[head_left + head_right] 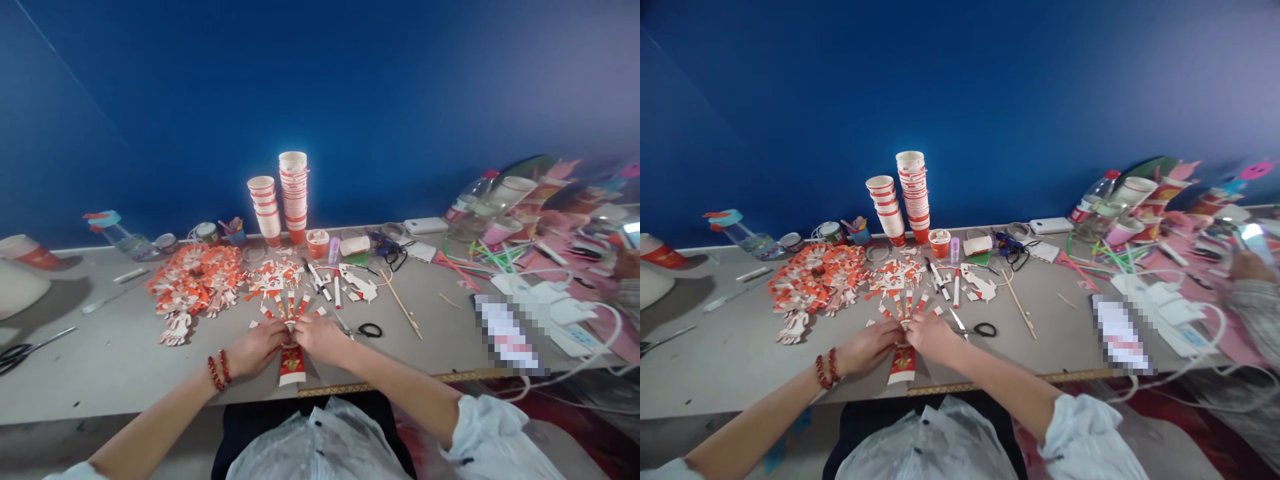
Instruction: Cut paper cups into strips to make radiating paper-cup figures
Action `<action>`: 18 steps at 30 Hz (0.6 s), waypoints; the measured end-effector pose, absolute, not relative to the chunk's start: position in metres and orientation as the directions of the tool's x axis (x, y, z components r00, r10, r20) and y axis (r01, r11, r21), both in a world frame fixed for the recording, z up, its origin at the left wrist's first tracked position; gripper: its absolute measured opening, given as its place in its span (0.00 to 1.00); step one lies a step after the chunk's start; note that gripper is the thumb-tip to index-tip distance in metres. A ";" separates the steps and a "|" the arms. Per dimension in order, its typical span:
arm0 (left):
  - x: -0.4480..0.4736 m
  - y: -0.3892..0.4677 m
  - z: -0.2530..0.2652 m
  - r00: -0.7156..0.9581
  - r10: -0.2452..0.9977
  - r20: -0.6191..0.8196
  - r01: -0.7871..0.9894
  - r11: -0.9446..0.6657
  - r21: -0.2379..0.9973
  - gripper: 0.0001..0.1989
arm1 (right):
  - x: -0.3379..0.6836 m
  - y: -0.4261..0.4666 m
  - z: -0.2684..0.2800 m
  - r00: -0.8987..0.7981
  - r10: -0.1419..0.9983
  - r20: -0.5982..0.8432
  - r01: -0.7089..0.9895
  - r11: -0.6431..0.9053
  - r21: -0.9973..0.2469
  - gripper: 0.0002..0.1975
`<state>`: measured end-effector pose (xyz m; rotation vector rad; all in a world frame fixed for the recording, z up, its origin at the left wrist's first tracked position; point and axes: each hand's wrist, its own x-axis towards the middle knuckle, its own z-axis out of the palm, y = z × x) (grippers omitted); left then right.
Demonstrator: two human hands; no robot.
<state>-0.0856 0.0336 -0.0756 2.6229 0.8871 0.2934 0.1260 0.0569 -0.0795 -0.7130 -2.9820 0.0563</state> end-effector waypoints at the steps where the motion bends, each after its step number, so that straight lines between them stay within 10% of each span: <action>1: -0.086 0.033 -0.074 0.788 0.609 0.090 0.530 -0.746 0.404 0.12 | 0.128 0.057 -0.079 -0.890 0.452 0.064 0.449 0.891 -0.063 0.08; 8: -0.086 0.027 -0.079 0.710 0.691 0.137 0.568 -0.676 0.469 0.09 | 0.139 0.053 -0.077 -0.855 0.508 0.111 0.479 0.852 -0.209 0.08; 18: -0.070 0.027 -0.055 0.354 0.925 0.139 0.547 -0.325 0.772 0.08 | 0.152 0.068 -0.062 -0.626 0.777 0.064 0.333 0.340 -0.880 0.15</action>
